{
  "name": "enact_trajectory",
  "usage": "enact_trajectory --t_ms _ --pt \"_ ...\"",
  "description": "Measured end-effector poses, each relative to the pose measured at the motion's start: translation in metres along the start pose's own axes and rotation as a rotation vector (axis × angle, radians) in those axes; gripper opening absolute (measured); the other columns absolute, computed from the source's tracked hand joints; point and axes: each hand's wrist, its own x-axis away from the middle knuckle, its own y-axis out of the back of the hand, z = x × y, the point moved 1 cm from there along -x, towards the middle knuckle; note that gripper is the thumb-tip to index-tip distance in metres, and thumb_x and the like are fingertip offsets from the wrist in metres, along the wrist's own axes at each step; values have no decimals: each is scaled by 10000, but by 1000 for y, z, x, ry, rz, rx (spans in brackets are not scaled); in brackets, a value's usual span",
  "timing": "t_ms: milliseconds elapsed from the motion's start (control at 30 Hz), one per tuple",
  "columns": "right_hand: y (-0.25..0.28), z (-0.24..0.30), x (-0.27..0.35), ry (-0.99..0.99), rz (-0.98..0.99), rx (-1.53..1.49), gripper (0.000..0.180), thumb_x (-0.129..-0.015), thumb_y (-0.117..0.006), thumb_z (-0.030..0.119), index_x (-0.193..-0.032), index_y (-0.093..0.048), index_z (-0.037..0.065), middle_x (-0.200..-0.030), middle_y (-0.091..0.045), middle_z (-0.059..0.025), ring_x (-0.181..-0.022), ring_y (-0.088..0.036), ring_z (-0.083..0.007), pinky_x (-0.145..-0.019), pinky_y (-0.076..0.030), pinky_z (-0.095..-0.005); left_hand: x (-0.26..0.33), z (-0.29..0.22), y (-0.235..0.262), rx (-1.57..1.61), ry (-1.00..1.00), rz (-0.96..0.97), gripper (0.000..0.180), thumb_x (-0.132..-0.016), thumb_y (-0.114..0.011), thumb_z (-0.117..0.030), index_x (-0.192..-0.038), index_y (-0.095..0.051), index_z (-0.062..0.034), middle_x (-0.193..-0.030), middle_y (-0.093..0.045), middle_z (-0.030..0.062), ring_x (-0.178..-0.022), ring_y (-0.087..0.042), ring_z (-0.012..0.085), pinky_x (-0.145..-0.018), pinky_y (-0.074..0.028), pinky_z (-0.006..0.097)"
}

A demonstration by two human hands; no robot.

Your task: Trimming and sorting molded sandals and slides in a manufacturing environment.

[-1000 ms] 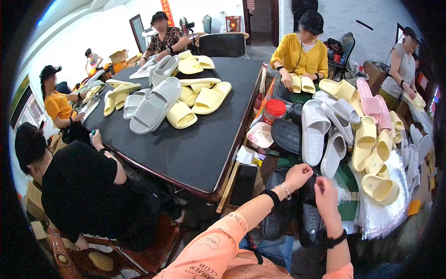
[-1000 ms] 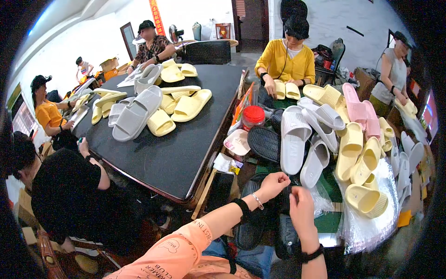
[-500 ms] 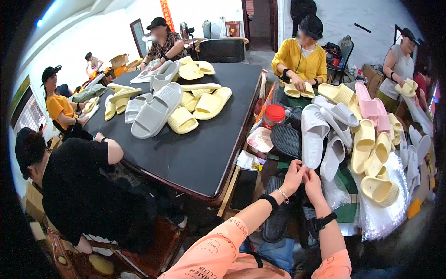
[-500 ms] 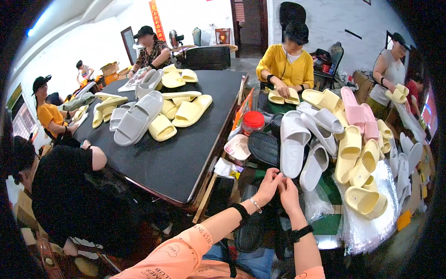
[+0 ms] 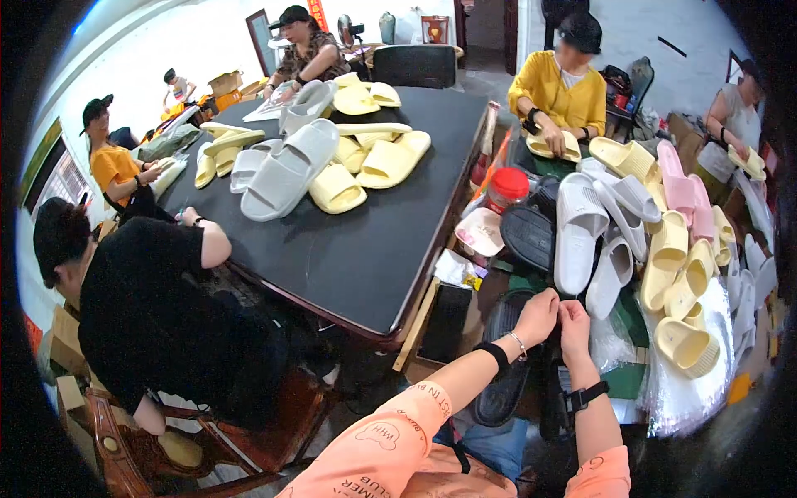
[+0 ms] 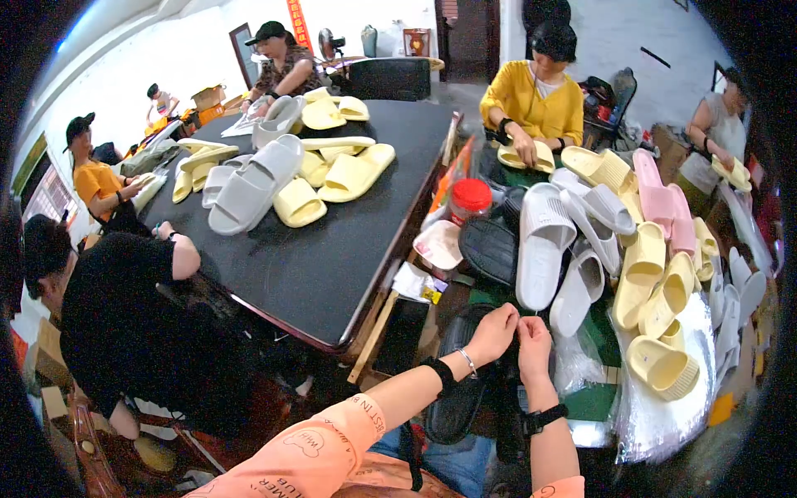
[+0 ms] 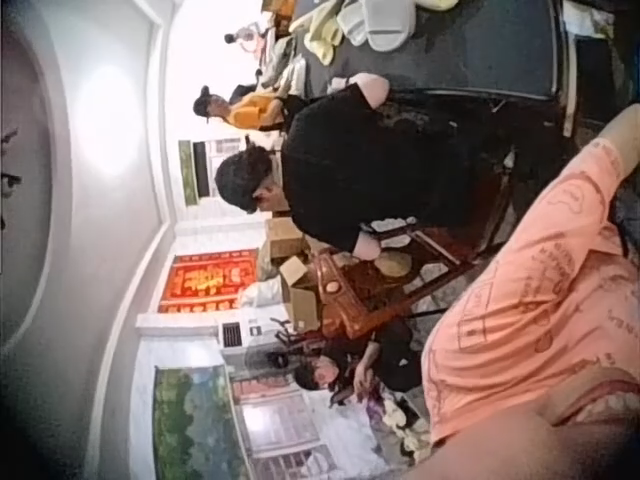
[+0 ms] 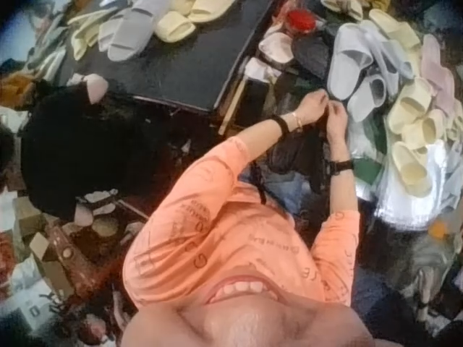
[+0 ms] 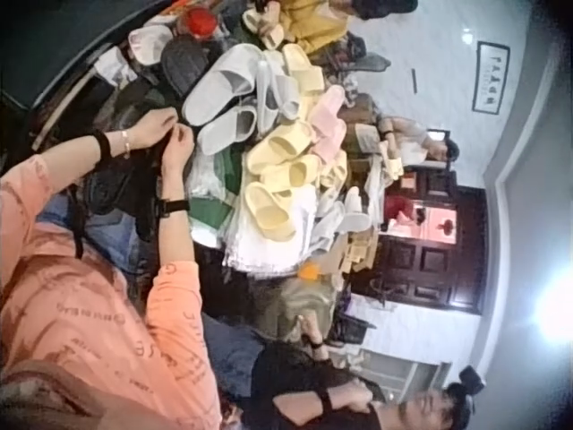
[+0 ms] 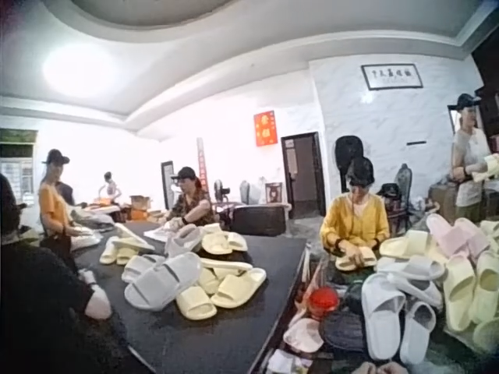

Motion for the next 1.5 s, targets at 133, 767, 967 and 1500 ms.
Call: enact_trajectory --t_ms 133,767,967,1500 --pt "-12 15 -5 100 -14 222 100 -815 -535 80 -853 -573 -4 -801 -578 -62 -755 -521 -129 -713 -416 -245 -12 6 14 -518 -324 116 166 -769 -446 -113 -695 -547 -4 -772 -550 193 -715 -539 369 -637 -426 448" --pt "-19 18 2 178 -72 284 154 -875 -462 168 -923 -480 22 -697 -537 -109 -619 -506 -145 -598 -408 -270 -9 9 15 363 294 -37 201 -884 -434 -155 -836 -554 -2 -785 -534 14 -731 -436 90 -678 -369 224" --pt "-22 15 2 174 -103 248 161 -841 -517 175 -853 -537 15 -610 -534 -90 -536 -478 -111 -527 -395 -270 -10 9 19 461 292 -37 179 -878 -448 -118 -874 -565 17 -814 -550 10 -746 -441 69 -688 -366 207" --pt "-20 16 -6 122 -61 305 163 -824 -513 189 -838 -549 31 -682 -575 -139 -574 -563 -240 -551 -422 -316 -16 12 16 477 250 -28 165 -873 -471 -115 -898 -571 13 -851 -569 12 -773 -471 69 -707 -385 208"
